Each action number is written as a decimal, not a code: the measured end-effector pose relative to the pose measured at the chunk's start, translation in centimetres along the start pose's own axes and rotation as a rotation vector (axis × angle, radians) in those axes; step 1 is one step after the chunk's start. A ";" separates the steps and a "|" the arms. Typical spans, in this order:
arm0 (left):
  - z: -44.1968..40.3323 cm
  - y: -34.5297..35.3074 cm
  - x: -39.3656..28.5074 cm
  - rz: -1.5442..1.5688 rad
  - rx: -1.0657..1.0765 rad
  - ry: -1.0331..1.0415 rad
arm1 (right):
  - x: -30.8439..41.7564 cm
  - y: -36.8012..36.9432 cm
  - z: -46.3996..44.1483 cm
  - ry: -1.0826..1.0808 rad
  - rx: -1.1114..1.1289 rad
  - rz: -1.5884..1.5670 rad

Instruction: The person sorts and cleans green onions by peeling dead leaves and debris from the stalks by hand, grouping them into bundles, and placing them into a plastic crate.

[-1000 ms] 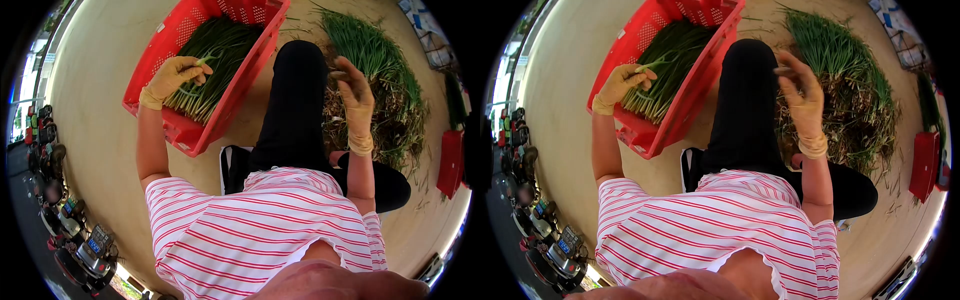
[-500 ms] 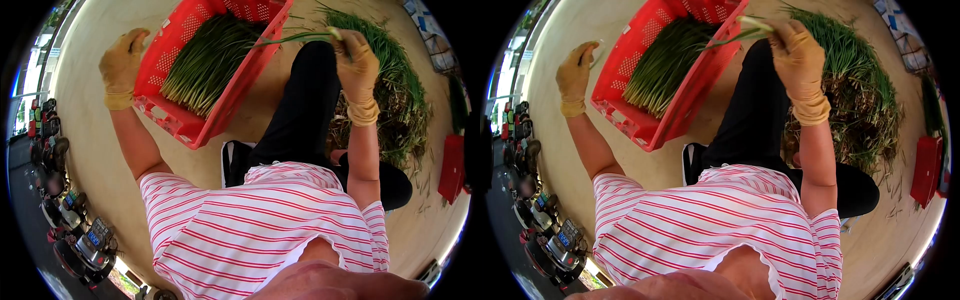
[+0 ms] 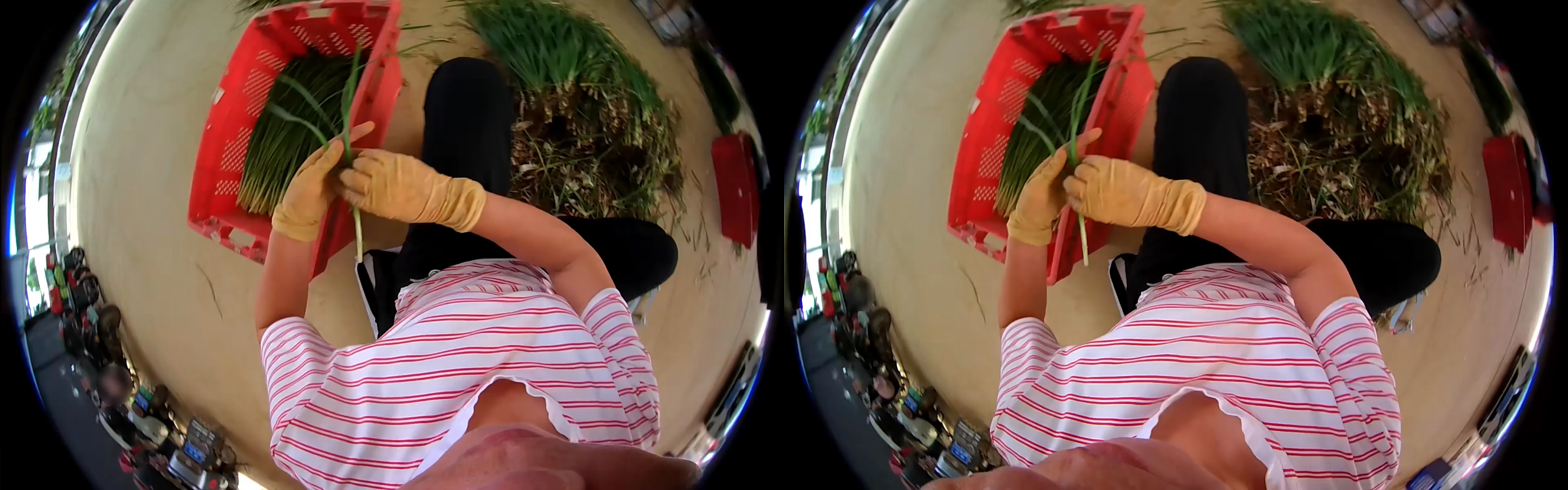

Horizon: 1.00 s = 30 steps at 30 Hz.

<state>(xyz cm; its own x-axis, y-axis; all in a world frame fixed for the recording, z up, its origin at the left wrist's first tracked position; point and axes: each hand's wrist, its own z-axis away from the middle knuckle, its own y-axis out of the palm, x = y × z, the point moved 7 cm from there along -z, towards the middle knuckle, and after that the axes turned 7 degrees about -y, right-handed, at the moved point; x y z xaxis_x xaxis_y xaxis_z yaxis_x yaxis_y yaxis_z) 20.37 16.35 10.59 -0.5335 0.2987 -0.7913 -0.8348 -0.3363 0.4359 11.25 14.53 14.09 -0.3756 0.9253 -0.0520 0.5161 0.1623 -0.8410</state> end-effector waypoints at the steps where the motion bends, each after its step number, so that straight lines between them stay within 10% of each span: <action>1: -0.5 0.8 -0.7 -0.082 -0.049 0.046 | 0.2 -0.8 0.5 -0.040 -0.079 0.062; 7: -2.4 -5.0 -8.1 -0.550 -0.460 0.453 | -6.2 -8.0 8.0 0.331 -0.378 0.009; 13: -12.0 -30.7 6.3 -1.385 -0.655 -0.006 | -17.2 -6.1 32.0 1.303 -0.597 -0.081; 15: -12.0 -31.7 10.4 -1.413 -0.598 -0.368 | -19.5 -4.0 40.7 1.712 -0.418 -0.148; 17: -12.9 -35.4 10.1 -1.607 -0.488 -0.265 | -21.4 -3.4 44.8 1.898 -0.274 -0.202; 23: -13.3 -14.1 -7.1 -1.035 -0.559 0.151 | -29.1 -1.1 46.7 2.093 -0.061 -0.174; 30: -29.2 10.8 -4.1 -1.230 0.392 -0.340 | -32.0 1.5 49.1 2.032 0.093 -0.287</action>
<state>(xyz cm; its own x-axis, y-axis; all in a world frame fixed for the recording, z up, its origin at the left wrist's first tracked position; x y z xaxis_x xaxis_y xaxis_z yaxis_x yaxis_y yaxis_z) 17.56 -14.56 6.05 0.6304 0.4463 -0.6351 -0.7471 0.5709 -0.3404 -13.77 -31.66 -11.92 0.8246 -0.1338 0.5496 0.5540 0.3877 -0.7368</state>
